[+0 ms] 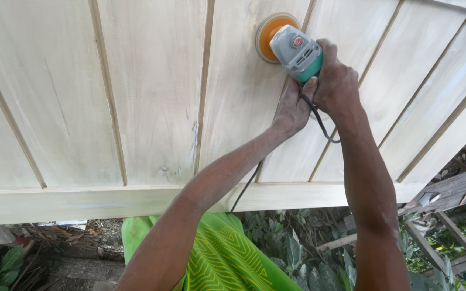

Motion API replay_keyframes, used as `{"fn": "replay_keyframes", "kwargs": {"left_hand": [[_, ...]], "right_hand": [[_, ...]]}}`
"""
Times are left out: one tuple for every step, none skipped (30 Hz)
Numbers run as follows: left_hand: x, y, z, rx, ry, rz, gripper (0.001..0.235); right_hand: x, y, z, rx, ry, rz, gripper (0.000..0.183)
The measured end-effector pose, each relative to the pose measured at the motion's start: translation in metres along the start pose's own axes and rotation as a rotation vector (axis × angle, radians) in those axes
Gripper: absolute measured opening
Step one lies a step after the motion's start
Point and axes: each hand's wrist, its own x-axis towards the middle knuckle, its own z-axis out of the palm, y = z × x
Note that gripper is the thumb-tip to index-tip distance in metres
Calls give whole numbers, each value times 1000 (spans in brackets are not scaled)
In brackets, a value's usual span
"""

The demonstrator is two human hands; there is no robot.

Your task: The person uses an electric orbital sander to smooth the surface of a large, light-colored wooden door or panel. They move the sander systematically across the flat panels and along the frame, occasionally using their left hand to steady the wood.

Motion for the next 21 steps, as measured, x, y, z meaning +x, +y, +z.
{"fn": "replay_keyframes", "kwargs": {"left_hand": [[15, 6, 4, 3, 23, 15, 72], [26, 13, 7, 6, 46, 31, 72], [30, 18, 9, -19, 41, -41, 70], [36, 24, 13, -44, 36, -112, 69], [45, 29, 14, -65, 27, -164, 67], [46, 31, 13, -35, 25, -143, 66], [42, 28, 13, -5, 29, -138, 65], [39, 23, 12, 24, 32, -134, 64], [25, 14, 13, 7, 42, -130, 65], [10, 4, 14, -10, 52, -126, 67], [3, -4, 11, -19, 59, -96, 68], [-10, -14, 9, -3, 61, -17, 69], [-32, -24, 6, 9, 68, 48, 71], [-48, -33, 4, 21, 72, 113, 72], [-67, -41, 4, 4, 48, 38, 74], [-87, -47, 1, -15, 23, -36, 75], [-103, -54, -3, -33, -8, -101, 77], [-121, -59, -6, -42, -33, -215, 77], [-135, -63, -8, -48, -59, -309, 77], [-150, -66, -9, -54, -87, -402, 78], [-163, -70, -9, -62, -88, -409, 77]], "right_hand": [[9, 6, -4, -55, 18, -9, 67], [20, 13, -9, -50, 53, -36, 66], [27, 20, -14, -41, 73, -68, 65], [29, 25, -16, -32, 93, -100, 64], [34, 27, -16, -42, 107, -99, 68], [37, 28, -15, -51, 120, -98, 72], [36, 27, -10, -54, 117, -95, 77], [35, 27, -6, -39, 108, -94, 76], [23, 27, -2, -24, 79, -82, 76], [9, 25, 3, -9, 50, -69, 75], [-3, 22, 9, -5, 53, -83, 71], [-20, 17, 18, -1, 56, -96, 67], [-35, 13, 26, 7, 42, -109, 63], [-45, 11, 33, 14, 49, -127, 64], [-63, 7, 41, 26, 41, -136, 65], [-81, 2, 49, 38, 33, -144, 67], [-97, -1, 59, 55, 39, -155, 67], [-114, -5, 69, 72, 45, -165, 67], [-126, -6, 76, 84, 69, -186, 67], [-142, -9, 83, 91, 59, -159, 64], [-157, -12, 91, 93, 59, -140, 62]]}}
